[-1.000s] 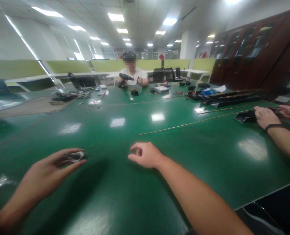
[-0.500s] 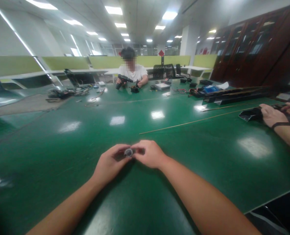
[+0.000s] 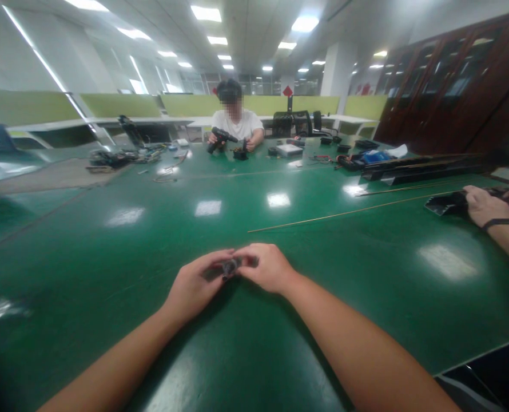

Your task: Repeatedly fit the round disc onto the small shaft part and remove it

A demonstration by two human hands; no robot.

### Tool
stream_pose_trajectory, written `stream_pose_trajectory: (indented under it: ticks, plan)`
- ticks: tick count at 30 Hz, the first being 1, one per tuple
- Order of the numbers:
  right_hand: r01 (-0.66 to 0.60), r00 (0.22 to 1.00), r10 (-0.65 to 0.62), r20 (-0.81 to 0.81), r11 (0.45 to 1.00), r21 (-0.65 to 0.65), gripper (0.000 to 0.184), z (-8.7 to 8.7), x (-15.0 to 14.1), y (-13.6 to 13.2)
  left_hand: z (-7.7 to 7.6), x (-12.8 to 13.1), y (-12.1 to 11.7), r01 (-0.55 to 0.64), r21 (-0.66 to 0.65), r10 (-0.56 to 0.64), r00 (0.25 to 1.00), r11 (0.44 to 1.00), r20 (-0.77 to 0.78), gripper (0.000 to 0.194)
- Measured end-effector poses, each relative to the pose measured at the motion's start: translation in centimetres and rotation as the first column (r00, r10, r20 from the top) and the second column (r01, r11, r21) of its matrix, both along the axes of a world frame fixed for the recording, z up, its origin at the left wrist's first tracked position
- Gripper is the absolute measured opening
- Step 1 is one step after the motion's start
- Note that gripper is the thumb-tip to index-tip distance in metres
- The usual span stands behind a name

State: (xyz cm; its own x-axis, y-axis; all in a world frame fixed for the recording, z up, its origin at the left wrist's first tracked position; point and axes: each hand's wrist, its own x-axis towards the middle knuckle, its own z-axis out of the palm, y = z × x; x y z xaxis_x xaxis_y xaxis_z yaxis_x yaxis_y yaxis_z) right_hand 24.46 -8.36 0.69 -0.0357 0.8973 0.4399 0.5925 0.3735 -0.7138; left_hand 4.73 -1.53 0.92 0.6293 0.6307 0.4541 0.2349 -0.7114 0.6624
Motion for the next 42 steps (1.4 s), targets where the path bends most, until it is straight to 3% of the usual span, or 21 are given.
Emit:
stream_pose_trajectory:
  ticks: [12,18,35,42]
  plan:
    - [-0.005,1.0,0.005,-0.021,1.0,0.005,0.022,-0.2,-0.1,-0.1,0.4,0.0,-0.1,0.077,0.047,-0.077,0.997,0.996,0.011,0.023]
    - [0.001,1.0,-0.001,0.003,1.0,-0.004,0.023,-0.3,0.0,0.0,0.1,-0.1,0.1,0.057,0.104,-0.056,0.998,0.993,-0.014,0.025]
    - [0.017,0.999,-0.018,0.034,1.0,0.015,0.018,0.2,-0.1,-0.3,0.4,-0.2,0.0,0.006,-0.132,-0.008,1.0,0.991,-0.014,0.032]
    - [0.009,1.0,-0.009,0.017,1.0,-0.005,0.017,0.1,-0.2,-0.3,1.0,0.0,-0.5,-0.024,-0.106,0.024,1.0,0.994,0.003,0.026]
